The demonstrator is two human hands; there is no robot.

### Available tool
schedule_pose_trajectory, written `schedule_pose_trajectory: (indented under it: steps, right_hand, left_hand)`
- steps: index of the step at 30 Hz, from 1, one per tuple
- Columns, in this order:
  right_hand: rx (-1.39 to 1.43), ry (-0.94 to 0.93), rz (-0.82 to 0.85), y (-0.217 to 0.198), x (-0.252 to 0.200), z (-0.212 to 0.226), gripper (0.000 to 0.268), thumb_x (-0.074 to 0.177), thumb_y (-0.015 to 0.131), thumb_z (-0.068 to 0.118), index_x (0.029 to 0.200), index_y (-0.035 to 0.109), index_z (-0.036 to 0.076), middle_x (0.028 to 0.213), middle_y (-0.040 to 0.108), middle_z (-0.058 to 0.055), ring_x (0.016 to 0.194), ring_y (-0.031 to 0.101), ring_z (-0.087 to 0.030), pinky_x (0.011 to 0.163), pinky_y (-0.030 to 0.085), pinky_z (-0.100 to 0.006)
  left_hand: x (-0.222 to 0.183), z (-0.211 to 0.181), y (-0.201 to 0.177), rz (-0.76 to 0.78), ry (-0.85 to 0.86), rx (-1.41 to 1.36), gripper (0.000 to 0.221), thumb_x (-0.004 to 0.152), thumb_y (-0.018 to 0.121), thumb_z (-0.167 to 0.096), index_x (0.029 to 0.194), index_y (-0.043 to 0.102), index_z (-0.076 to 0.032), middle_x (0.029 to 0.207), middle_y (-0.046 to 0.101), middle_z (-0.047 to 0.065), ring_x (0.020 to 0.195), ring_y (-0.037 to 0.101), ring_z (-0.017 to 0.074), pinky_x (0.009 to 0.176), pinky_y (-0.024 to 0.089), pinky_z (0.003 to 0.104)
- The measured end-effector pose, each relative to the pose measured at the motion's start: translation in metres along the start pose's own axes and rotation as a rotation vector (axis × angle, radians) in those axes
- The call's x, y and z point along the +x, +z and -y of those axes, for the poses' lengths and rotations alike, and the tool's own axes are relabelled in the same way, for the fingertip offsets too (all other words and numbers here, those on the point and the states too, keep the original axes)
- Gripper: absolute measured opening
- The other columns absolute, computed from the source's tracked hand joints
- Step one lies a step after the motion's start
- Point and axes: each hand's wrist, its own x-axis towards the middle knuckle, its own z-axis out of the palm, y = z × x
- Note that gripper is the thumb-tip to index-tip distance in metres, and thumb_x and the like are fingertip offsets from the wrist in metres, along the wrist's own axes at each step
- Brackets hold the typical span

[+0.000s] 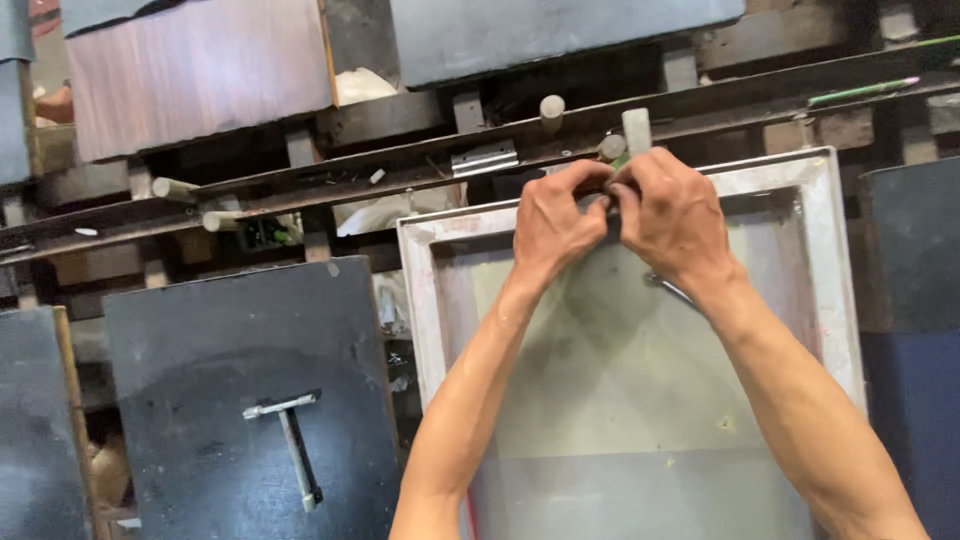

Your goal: Securing a screen printing frame to a metal rail using a wrench and a T-handle socket.

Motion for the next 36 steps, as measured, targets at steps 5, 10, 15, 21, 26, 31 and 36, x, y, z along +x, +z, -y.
schedule_pose_trajectory:
  steps: [5,10,15,21,26,31,36]
  right_hand:
    - [-0.007,0.028,0.029,0.003,0.003,-0.004,0.006,0.093,0.076,0.014,0.092,0.07,0.011,0.08,0.063,-0.007,0.078,0.07,-0.031,0.068,0.057,-0.04]
    - [-0.141,0.039,0.04,-0.001,0.003,0.012,0.005,0.094,0.072,0.014,0.09,0.072,0.011,0.078,0.064,-0.006,0.074,0.071,-0.027,0.066,0.057,-0.038]
    - [-0.069,0.162,0.046,-0.001,0.007,0.025,0.005,0.089,0.074,0.009,0.087,0.071,0.004,0.074,0.064,-0.015,0.071,0.069,-0.04,0.065,0.056,-0.05]
    - [0.013,0.184,0.148,-0.007,0.014,0.004,0.007,0.089,0.074,0.017,0.086,0.074,0.011,0.074,0.069,-0.009,0.072,0.072,-0.033,0.065,0.057,-0.044]
    - [-0.048,0.219,0.196,0.002,0.021,0.006,0.014,0.086,0.068,0.02,0.08,0.072,0.008,0.069,0.065,-0.014,0.067,0.07,-0.04,0.061,0.056,-0.051]
    - [0.107,0.196,0.205,-0.002,0.027,-0.003,0.013,0.083,0.068,0.017,0.082,0.073,0.006,0.068,0.066,-0.017,0.072,0.07,-0.044,0.066,0.056,-0.052]
    - [0.169,0.028,0.187,-0.034,0.029,-0.005,0.007,0.079,0.075,0.007,0.086,0.074,0.007,0.08,0.066,-0.018,0.083,0.069,-0.042,0.074,0.055,-0.051]
  left_hand:
    - [-0.003,0.008,0.001,0.004,0.013,-0.037,0.034,0.075,0.075,-0.008,0.105,0.077,-0.024,0.093,0.08,0.004,0.099,0.077,0.028,0.09,0.06,0.04]
    - [-0.002,0.011,-0.002,0.05,0.082,-0.072,0.038,0.075,0.075,-0.005,0.11,0.075,-0.019,0.095,0.08,0.008,0.101,0.076,0.0343,0.091,0.061,0.045]
    - [-0.004,0.009,-0.003,0.02,0.108,-0.047,0.042,0.075,0.075,-0.003,0.115,0.072,-0.013,0.1,0.078,0.013,0.103,0.074,0.0378,0.091,0.06,0.048]
    - [-0.001,0.014,-0.001,0.034,0.112,-0.025,0.033,0.076,0.076,-0.008,0.107,0.075,-0.021,0.094,0.079,0.003,0.098,0.076,0.0286,0.086,0.061,0.042]
    - [-0.004,0.009,-0.003,0.016,0.129,-0.016,0.033,0.078,0.073,-0.008,0.108,0.074,-0.021,0.095,0.079,0.005,0.097,0.076,0.0296,0.087,0.062,0.042]
    - [-0.003,0.005,-0.002,-0.007,0.152,0.01,0.031,0.08,0.072,-0.007,0.107,0.075,-0.021,0.092,0.079,0.003,0.095,0.077,0.0291,0.085,0.061,0.043]
    - [-0.005,0.014,0.001,-0.001,0.136,0.006,0.033,0.081,0.073,-0.007,0.111,0.074,-0.021,0.096,0.079,0.005,0.098,0.076,0.0324,0.088,0.06,0.045]
